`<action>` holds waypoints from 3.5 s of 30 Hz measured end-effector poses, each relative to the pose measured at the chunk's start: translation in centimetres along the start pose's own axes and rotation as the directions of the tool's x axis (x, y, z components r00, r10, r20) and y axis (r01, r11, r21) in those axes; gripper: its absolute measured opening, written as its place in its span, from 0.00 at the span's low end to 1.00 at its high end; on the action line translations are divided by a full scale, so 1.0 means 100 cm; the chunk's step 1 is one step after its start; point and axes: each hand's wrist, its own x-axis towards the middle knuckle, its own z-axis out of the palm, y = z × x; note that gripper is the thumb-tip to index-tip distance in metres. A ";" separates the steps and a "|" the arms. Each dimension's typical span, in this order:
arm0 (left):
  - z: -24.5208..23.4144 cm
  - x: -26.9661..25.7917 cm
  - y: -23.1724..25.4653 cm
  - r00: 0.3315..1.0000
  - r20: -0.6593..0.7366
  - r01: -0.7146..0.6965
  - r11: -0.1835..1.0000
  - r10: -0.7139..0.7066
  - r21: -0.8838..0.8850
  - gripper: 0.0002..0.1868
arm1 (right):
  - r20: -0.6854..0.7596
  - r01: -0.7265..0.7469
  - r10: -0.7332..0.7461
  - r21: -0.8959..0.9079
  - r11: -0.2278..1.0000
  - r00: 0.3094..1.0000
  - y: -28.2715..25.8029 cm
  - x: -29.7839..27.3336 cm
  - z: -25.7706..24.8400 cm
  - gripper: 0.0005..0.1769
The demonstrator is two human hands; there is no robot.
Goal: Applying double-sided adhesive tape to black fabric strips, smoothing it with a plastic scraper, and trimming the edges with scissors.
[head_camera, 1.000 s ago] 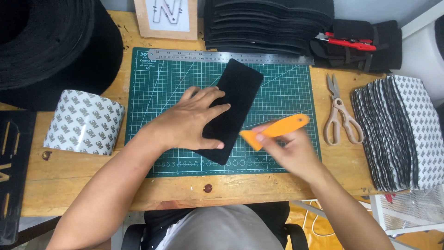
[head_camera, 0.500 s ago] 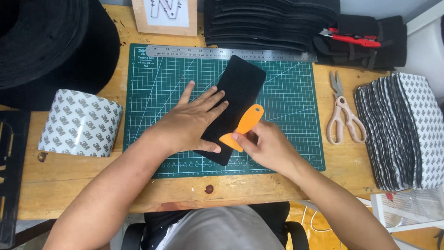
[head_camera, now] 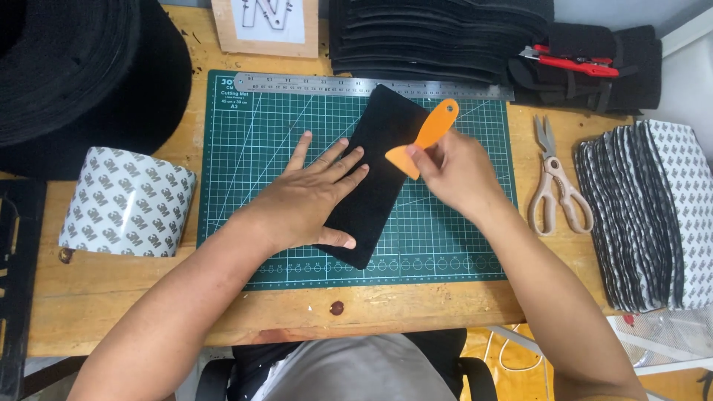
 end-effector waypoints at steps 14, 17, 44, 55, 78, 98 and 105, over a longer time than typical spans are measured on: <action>-0.001 0.000 -0.002 1.000 0.002 -0.005 1.000 0.006 -0.016 0.54 | -0.181 0.011 -0.008 0.018 1.000 0.983 0.043 0.048 -0.012 0.10; -0.001 0.000 -0.003 1.000 -0.001 -0.011 1.000 0.011 -0.024 0.53 | -0.230 0.015 -0.006 0.038 0.999 0.973 0.050 0.050 -0.009 0.10; 0.025 0.002 0.002 0.946 -0.196 -0.208 0.947 0.259 0.247 0.25 | -0.423 0.478 -0.356 0.225 0.849 0.833 0.026 0.019 -0.014 0.09; 0.032 0.015 0.001 0.925 -0.271 -0.245 0.963 0.267 0.112 0.18 | -0.323 0.499 -0.425 0.194 0.845 0.845 0.008 0.016 -0.015 0.10; 0.029 0.022 -0.001 0.973 -0.225 0.002 0.982 0.041 0.189 0.43 | 0.168 -0.016 0.002 0.080 0.997 0.986 -0.011 0.016 -0.029 0.11; 0.032 0.027 0.001 0.962 -0.265 -0.016 0.982 0.065 0.186 0.45 | -0.242 0.282 -0.300 -0.106 0.954 0.923 0.041 0.036 -0.014 0.07; 0.041 0.029 0.003 0.896 -0.414 -0.033 0.955 0.159 0.294 0.39 | -0.176 0.324 -0.298 0.150 0.934 0.938 -0.003 0.008 -0.016 0.09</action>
